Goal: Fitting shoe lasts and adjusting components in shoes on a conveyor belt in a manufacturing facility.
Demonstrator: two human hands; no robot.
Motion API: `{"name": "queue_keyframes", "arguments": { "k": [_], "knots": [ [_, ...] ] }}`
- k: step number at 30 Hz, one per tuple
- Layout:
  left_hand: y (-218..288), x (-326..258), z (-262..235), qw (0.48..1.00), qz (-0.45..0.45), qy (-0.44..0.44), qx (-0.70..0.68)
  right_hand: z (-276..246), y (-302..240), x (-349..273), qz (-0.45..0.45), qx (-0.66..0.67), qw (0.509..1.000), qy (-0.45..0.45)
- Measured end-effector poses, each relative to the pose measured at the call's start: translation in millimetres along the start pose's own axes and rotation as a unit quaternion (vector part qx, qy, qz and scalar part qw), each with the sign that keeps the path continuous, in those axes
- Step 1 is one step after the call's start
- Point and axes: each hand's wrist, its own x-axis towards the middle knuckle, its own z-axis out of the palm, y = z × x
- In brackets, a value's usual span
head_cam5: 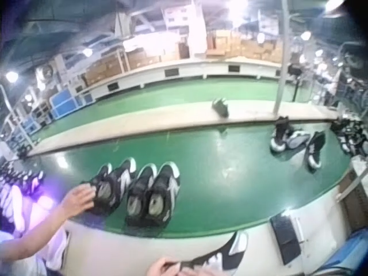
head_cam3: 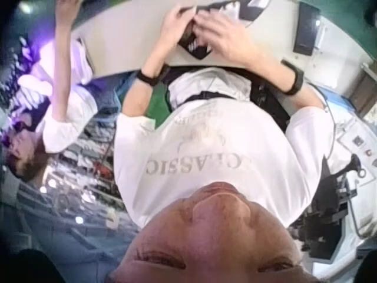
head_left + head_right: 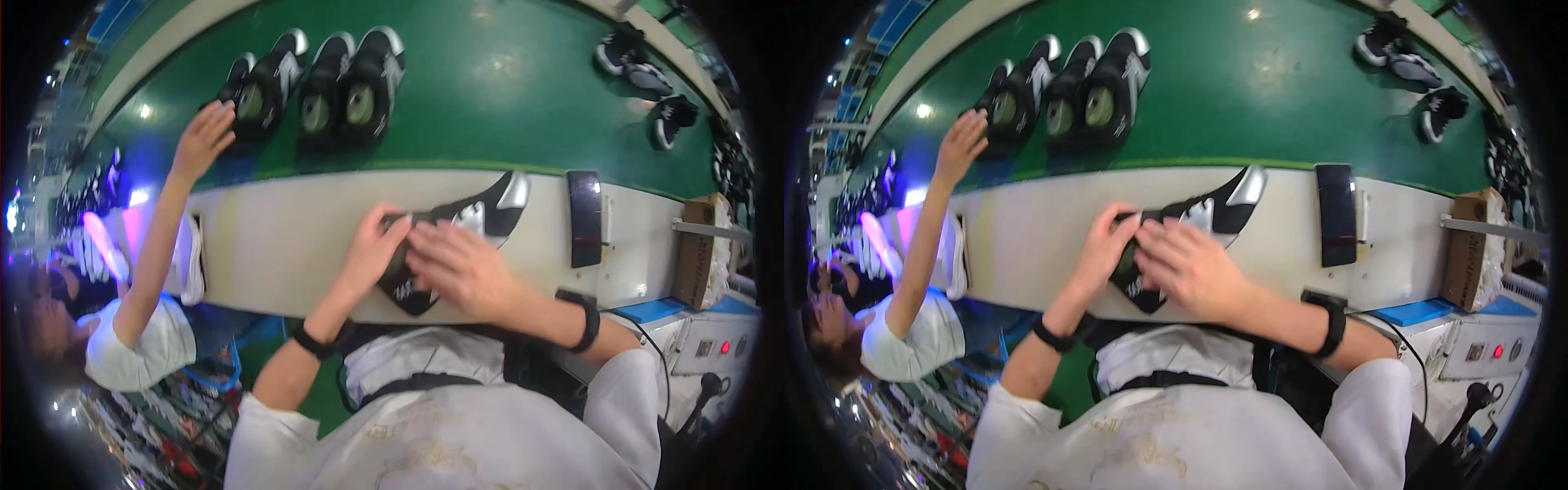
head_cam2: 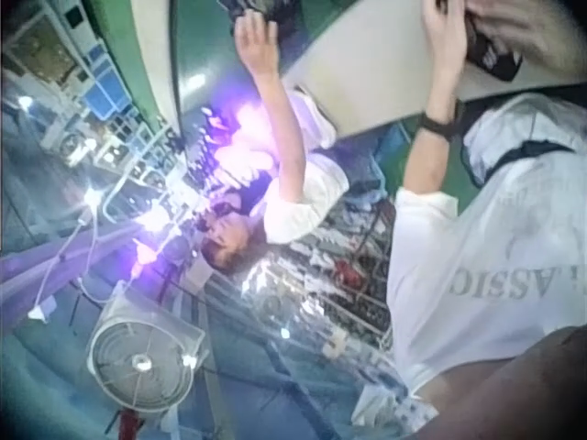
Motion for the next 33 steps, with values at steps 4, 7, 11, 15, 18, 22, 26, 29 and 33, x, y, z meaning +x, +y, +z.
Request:
{"name": "queue_keyframes", "arguments": {
  "k": [4, 7, 11, 15, 18, 22, 26, 29, 33],
  "knots": [
    [28.6, -52.8, 19.3, 0.995, 0.050, 0.055, 0.066, -56.7, 2.5, -31.9, 0.143, 0.177, 0.973, -0.024],
    [39.9, -91.9, 36.5, 0.885, 0.283, -0.011, 0.370, -95.7, 54.0, -34.8, 0.333, 0.163, 0.918, 0.140],
    [23.5, -67.8, 64.6, 0.897, 0.297, 0.043, 0.324, -132.7, 145.7, -40.4, 0.395, 0.007, 0.897, 0.200],
    [58.1, 9.6, 94.3, 0.926, 0.261, 0.109, 0.251, -156.2, 232.9, -50.7, 0.449, -0.036, 0.871, 0.197],
    [91.5, 86.5, 110.6, 0.920, 0.255, 0.139, 0.263, -157.9, 307.2, -65.6, 0.437, -0.160, 0.867, 0.176],
    [88.9, 121.4, 106.6, 0.906, 0.267, 0.141, 0.298, -152.1, 365.0, -66.6, 0.445, -0.308, 0.829, 0.144],
    [43.8, 55.0, 77.9, 0.852, 0.322, 0.118, 0.396, -161.8, 412.8, -65.5, 0.387, -0.426, 0.805, 0.140],
    [6.1, -8.4, 53.0, 0.856, 0.269, 0.079, 0.434, -164.0, 446.7, -64.9, 0.337, -0.506, 0.782, 0.136],
    [-33.3, -33.1, 29.3, 0.817, 0.249, 0.022, 0.520, -171.7, 464.6, -64.7, 0.354, -0.539, 0.759, 0.087]
  ]
}}
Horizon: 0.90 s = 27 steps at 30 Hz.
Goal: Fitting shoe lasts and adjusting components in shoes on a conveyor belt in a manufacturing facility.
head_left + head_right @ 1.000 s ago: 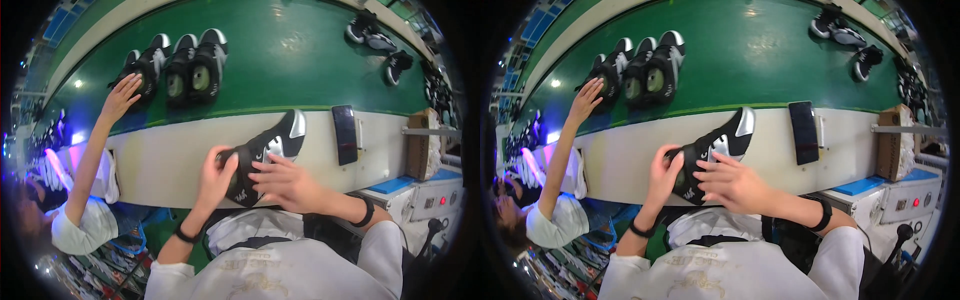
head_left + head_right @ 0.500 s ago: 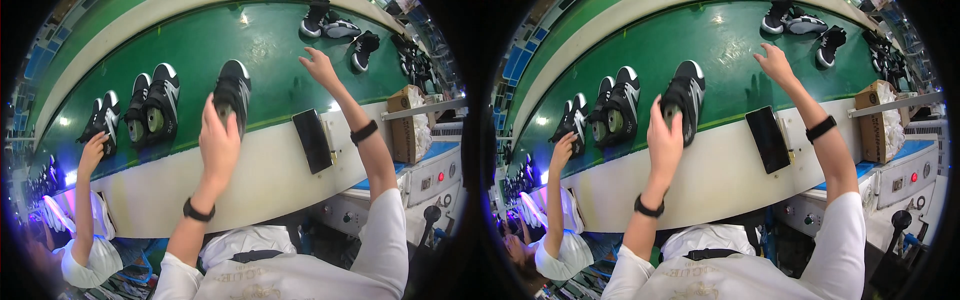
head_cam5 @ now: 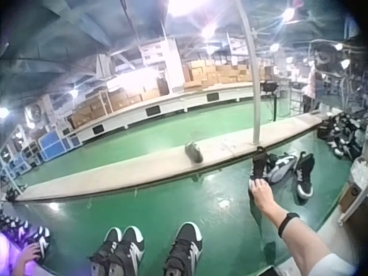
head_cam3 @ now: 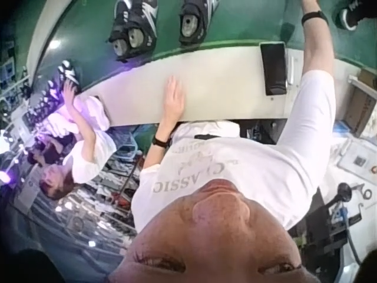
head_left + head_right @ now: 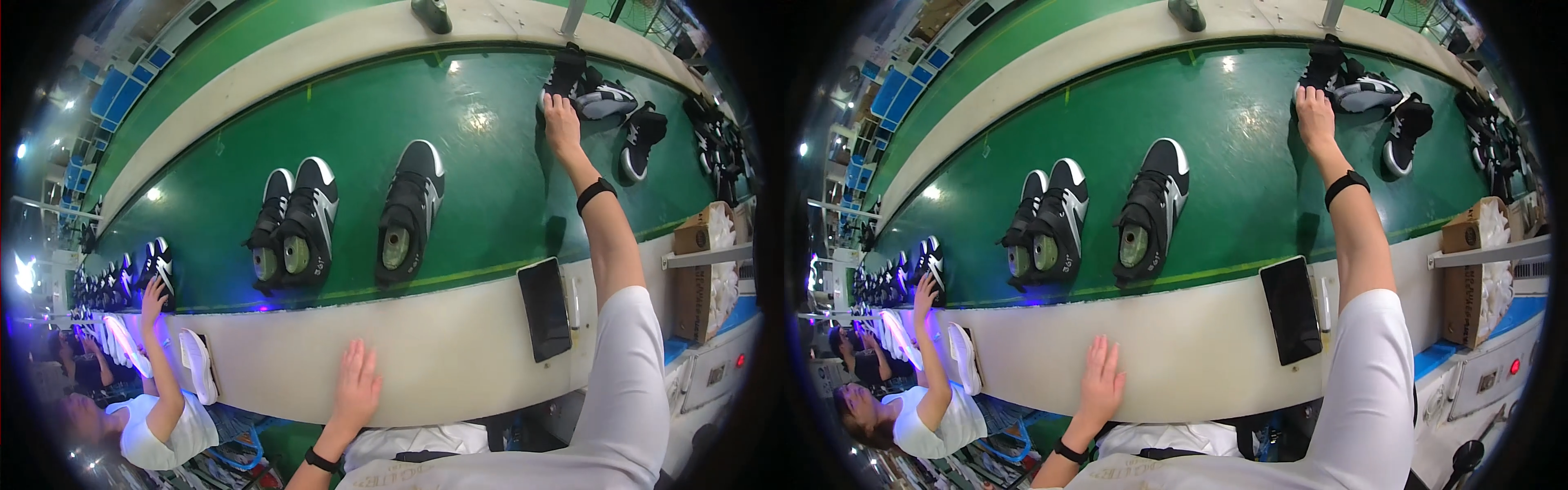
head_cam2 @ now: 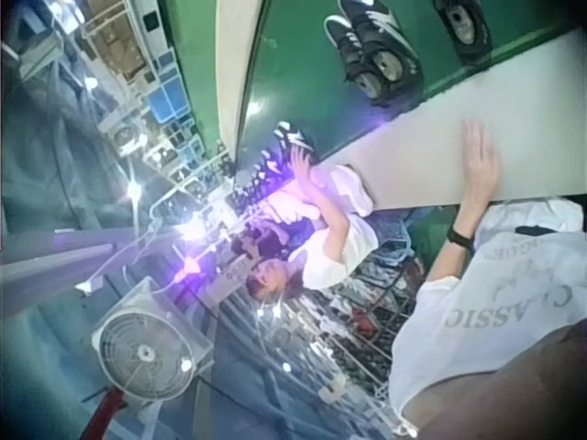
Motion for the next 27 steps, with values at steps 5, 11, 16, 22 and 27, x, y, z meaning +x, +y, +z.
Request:
{"name": "queue_keyframes", "arguments": {
  "k": [5, 11, 16, 22, 27],
  "knots": [
    [-0.5, 3.1, 8.9, 1.000, 0.002, 0.002, 0.010, -21.8, 13.2, -22.2, -0.092, 0.003, 0.996, 0.006],
    [-4.4, 2.3, 3.9, 1.000, -0.013, 0.007, 0.023, -121.2, 36.8, -108.3, -0.134, 0.183, 0.969, -0.099],
    [3.7, 15.1, -1.1, 0.999, -0.007, -0.002, 0.040, -53.1, 49.5, -96.8, 0.018, 0.250, 0.968, -0.024],
    [4.5, 10.2, -0.8, 0.999, 0.009, -0.009, -0.047, -84.2, 4.8, -60.5, 0.252, 0.497, 0.826, -0.090],
    [4.5, 0.6, -24.2, 0.972, -0.093, 0.023, -0.217, -226.9, -49.1, -104.5, 0.107, 0.683, 0.652, -0.311]
  ]
}}
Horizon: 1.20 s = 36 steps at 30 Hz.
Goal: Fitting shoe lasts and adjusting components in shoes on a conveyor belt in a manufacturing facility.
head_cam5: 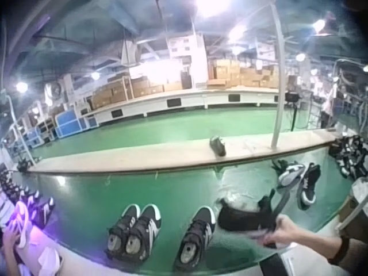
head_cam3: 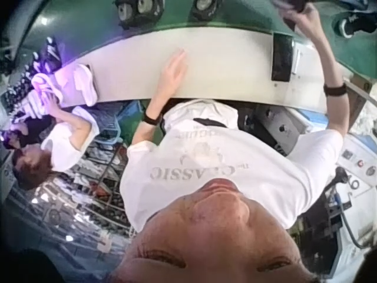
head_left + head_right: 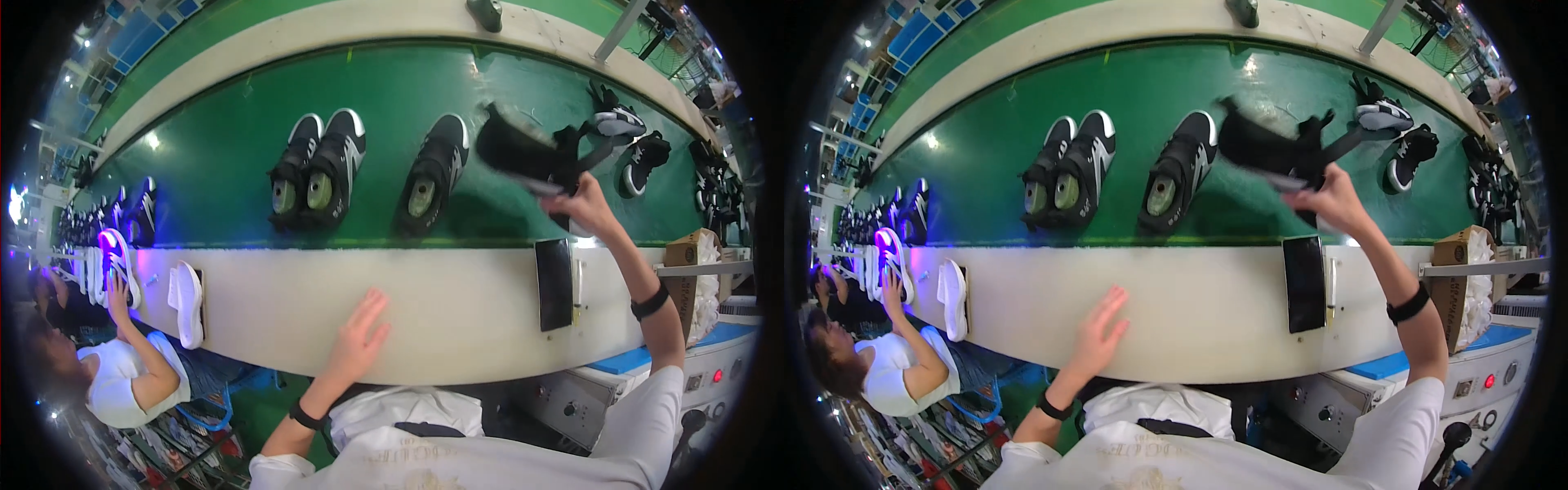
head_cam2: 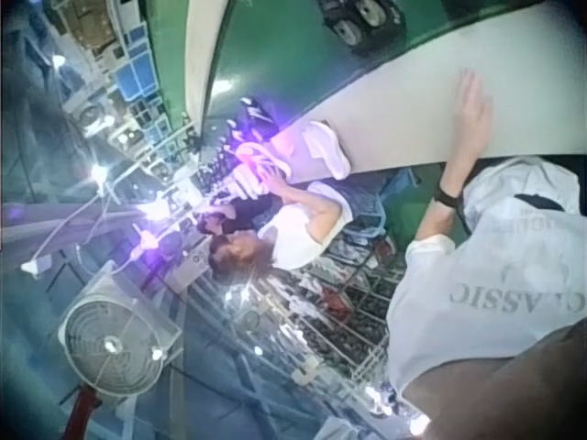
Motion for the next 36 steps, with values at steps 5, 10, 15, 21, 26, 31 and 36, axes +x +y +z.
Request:
{"name": "queue_keyframes", "arguments": {
  "k": [5, 10, 15, 21, 26, 31, 36],
  "knots": [
    [29.7, 8.1, -21.1, 0.957, -0.094, 0.105, -0.255, 81.1, -45.5, -58.7, -0.264, -0.279, 0.887, -0.255],
    [32.9, 1.6, -18.9, 0.931, -0.122, -0.104, -0.329, 148.7, -34.0, -95.0, -0.333, -0.319, 0.807, -0.370],
    [22.2, -5.0, -18.9, 0.974, 0.045, -0.156, -0.160, 158.1, -35.9, -108.4, -0.298, -0.261, 0.836, -0.380],
    [11.1, 11.2, -22.4, 0.985, 0.155, -0.063, 0.029, 153.3, -35.8, -119.4, -0.321, -0.135, 0.855, -0.384],
    [27.8, 20.7, -44.9, 0.981, 0.144, -0.062, 0.117, 171.8, -36.7, -126.6, -0.309, -0.151, 0.871, -0.351],
    [90.3, -45.6, -53.9, 0.986, 0.143, -0.021, 0.083, 168.9, -44.7, -131.0, -0.277, -0.166, 0.881, -0.345],
    [105.1, -75.0, -39.1, 0.995, 0.072, -0.059, 0.040, 174.5, -49.6, -127.6, -0.262, -0.162, 0.895, -0.323]
  ]
}}
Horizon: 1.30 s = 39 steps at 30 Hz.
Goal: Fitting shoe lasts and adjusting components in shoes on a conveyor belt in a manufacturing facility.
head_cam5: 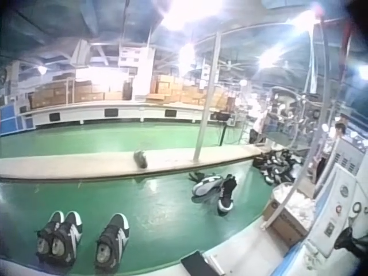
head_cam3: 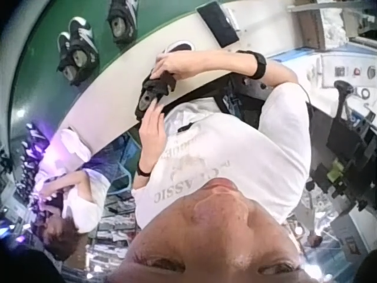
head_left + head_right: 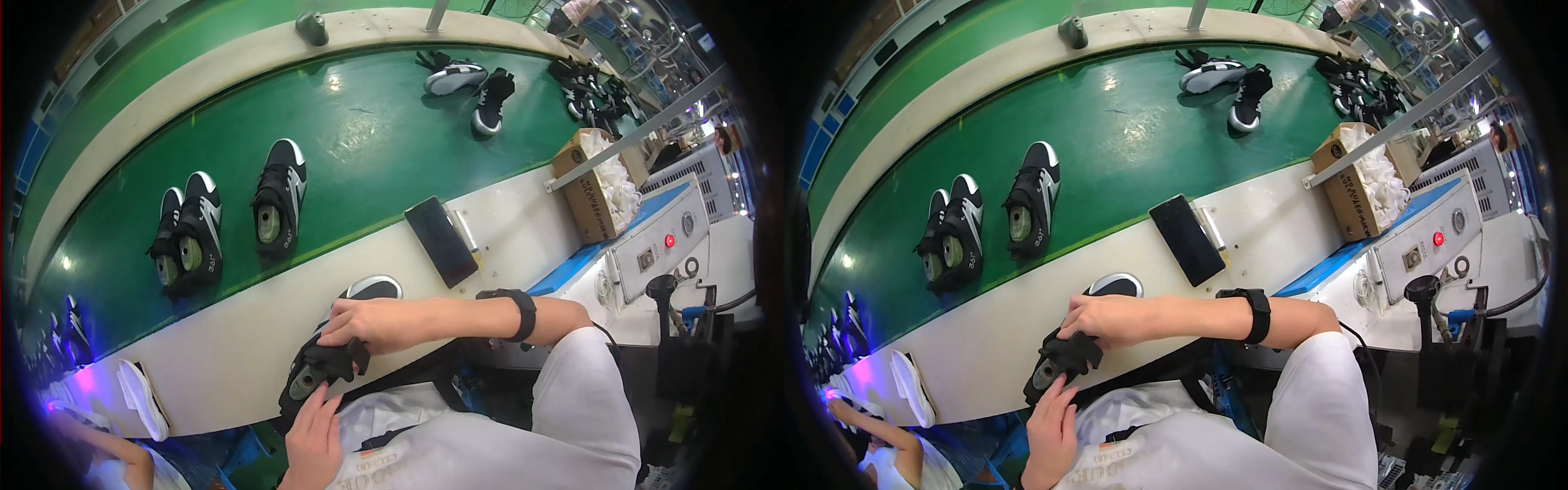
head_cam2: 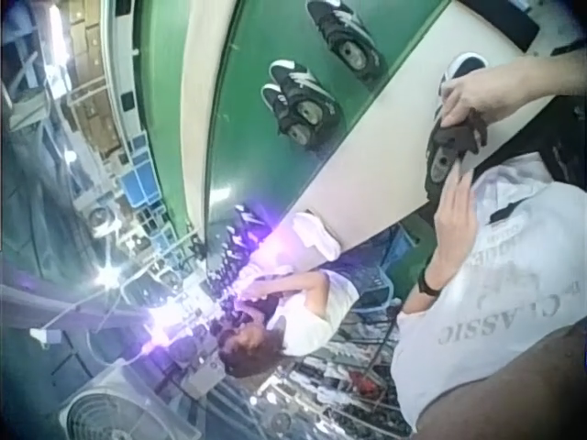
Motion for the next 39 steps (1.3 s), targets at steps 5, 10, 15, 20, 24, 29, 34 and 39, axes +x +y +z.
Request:
{"name": "queue_keyframes", "arguments": {
  "k": [5, 10, 15, 20, 24, 29, 34, 39],
  "knots": [
    [-33.8, 4.9, 14.2, 0.997, 0.006, -0.054, -0.059, 9.0, 7.4, 1.0, 0.005, -0.036, 0.999, -0.008],
    [-41.9, 16.8, 12.7, 0.986, 0.121, -0.100, -0.054, 28.3, 2.8, 4.9, 0.008, -0.110, 0.993, 0.039],
    [-49.4, 32.5, -12.9, 0.991, 0.073, 0.013, -0.115, 27.3, 5.7, 4.7, -0.010, -0.142, 0.989, 0.038],
    [-57.1, 50.8, 27.0, 0.990, 0.117, 0.062, 0.054, 37.7, 13.2, 12.0, -0.029, -0.150, 0.988, 0.037],
    [-53.6, 67.1, 24.2, 0.988, 0.109, 0.082, 0.068, 36.6, 12.5, 14.7, -0.019, -0.115, 0.990, 0.074],
    [-58.8, 71.7, 23.7, 0.982, 0.152, 0.105, 0.047, 19.4, 12.3, -23.6, -0.048, -0.073, 0.993, 0.075],
    [-65.7, 67.0, 27.4, 0.988, 0.112, 0.110, -0.007, 1.0, -32.2, -57.5, 0.030, 0.151, 0.988, 0.013],
    [-69.3, 66.6, 22.4, 0.983, 0.147, 0.104, 0.044, 8.3, -13.0, 1.3, 0.147, 0.185, 0.949, 0.210]
  ]
}}
